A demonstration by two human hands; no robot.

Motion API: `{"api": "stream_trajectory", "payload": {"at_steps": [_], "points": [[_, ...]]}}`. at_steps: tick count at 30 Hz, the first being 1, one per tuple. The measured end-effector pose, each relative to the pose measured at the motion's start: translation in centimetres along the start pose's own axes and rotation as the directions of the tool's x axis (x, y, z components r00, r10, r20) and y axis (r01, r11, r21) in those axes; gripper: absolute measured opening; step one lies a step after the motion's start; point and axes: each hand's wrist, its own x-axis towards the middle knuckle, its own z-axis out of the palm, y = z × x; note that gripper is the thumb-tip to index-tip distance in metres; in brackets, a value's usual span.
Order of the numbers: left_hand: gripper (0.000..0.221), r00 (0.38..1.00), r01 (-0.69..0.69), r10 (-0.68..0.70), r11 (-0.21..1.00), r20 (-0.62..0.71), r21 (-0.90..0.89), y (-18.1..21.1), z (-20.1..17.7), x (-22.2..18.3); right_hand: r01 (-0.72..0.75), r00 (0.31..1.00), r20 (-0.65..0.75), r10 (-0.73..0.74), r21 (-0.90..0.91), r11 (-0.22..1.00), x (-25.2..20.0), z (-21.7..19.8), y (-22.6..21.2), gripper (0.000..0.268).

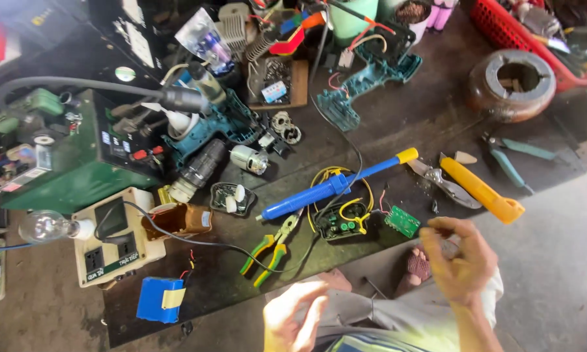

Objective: Soldering wires onto a circuit board at a repair bench

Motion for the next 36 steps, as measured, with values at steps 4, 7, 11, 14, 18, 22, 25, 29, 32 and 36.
{"api": "stream_trajectory", "payload": {"at_steps": [4, 7, 11, 14, 18, 22, 25, 29, 32, 36], "points": [[0.013, 0.942, 0.1, 0.018, 0.938, -0.336, 0.333, -4.2, -3.1, -4.0, 0.314, 0.942, -0.081, -0.326, -0.127, 0.941, 3.9, -0.7, -0.6, 0.009], [0.012, 0.877, 0.276, -0.074, 0.886, -0.475, 0.372, -4.8, -5.4, -6.1, 0.398, 0.917, 0.04, -0.397, -0.178, 0.9, 4.9, -0.1, -3.6, 0.01], [0.013, 0.838, 0.316, -0.093, 0.886, -0.537, 0.339, -6.4, -6.7, -6.5, 0.587, 0.802, 0.199, -0.564, -0.083, 0.805, 6.9, 2.2, -8.3, 0.006], [0.018, 0.901, 0.201, 0.016, 0.869, -0.433, 0.451, -6.0, -6.8, -5.5, 0.628, 0.771, 0.237, -0.591, -0.132, 0.767, 9.3, 3.8, -7.8, 0.004], [0.031, 0.976, 0.058, 0.085, 0.79, -0.202, 0.611, -6.7, -6.7, -4.3, 0.751, 0.642, 0.388, -0.661, -0.149, 0.643, 12.4, 4.6, -8.4, 0.01], [0.02, 0.987, -0.112, 0.163, 0.696, -0.004, 0.71, -6.9, -6.3, -2.6, 0.843, 0.479, 0.661, -0.578, -0.163, 0.512, 14.2, 6.8, -6.6, 0.03], [0.015, 0.98, -0.14, 0.198, 0.686, 0.001, 0.714, -6.9, -6.5, -2.2, 0.857, 0.436, 0.734, -0.521, -0.162, 0.488, 14.8, 8.1, -6.4, 0.025], [0.006, 0.963, -0.127, 0.242, 0.79, -0.116, 0.6, -4.0, -8.3, -0.1, 0.884, 0.409, 0.717, -0.564, -0.158, 0.44, 15.4, 8.6, -6.7, 0.022], [0.009, 0.933, -0.034, 0.266, 0.737, -0.243, 0.676, -4.2, -9.9, 0.4, 0.85, 0.48, 0.635, -0.605, -0.169, 0.498, 15.4, 9.5, -7.9, 0.013], [0.01, 0.939, 0.042, 0.243, 0.62, -0.243, 0.783, -7.7, -10.1, 0.5, 0.853, 0.473, 0.664, -0.579, -0.179, 0.49, 16.1, 12.8, -6.5, 0.016]]}}
